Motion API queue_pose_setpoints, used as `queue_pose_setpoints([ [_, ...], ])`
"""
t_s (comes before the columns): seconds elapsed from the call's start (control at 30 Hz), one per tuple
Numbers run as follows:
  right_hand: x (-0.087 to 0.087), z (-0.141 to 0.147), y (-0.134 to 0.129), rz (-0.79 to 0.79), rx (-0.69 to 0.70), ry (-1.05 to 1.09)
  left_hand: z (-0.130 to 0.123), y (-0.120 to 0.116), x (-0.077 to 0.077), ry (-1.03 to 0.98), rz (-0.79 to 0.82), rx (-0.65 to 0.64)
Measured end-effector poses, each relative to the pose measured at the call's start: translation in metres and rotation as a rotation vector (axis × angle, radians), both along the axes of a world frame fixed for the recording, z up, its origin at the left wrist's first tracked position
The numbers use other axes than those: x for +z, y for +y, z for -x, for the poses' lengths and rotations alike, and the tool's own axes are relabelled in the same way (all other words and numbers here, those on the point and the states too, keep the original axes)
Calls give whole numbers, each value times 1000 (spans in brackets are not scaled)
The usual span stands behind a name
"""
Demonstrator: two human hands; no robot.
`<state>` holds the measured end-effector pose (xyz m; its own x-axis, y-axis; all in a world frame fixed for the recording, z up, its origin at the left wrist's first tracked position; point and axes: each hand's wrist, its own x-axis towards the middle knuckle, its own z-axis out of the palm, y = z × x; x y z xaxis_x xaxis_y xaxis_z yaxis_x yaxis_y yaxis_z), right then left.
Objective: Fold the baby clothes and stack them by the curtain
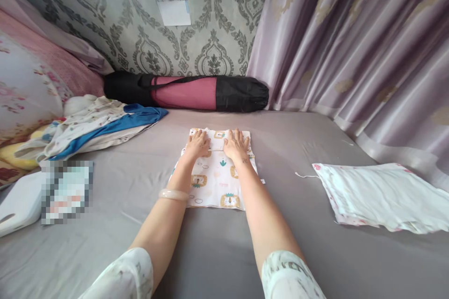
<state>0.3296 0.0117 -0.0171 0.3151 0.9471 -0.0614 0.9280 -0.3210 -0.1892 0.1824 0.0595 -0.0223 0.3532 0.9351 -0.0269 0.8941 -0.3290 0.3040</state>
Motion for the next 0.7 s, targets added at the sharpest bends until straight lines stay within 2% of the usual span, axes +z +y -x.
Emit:
queue_pose_setpoints([
  [0.17,0,27,12,-74,143,6,21,-1,17,-28,83,97],
  [0.37,-17,44,17,-64,142,13,47,3,31,-2,168,340],
  [0.5,-16,41,19,-53,153,4,60,12,33,-27,302,360],
  [0.6,-8,44,30,-153,195,-45,64,15,33,-50,353,358],
  [0.7,3,54,52,-240,310,-32,63,15,34,-71,365,363],
])
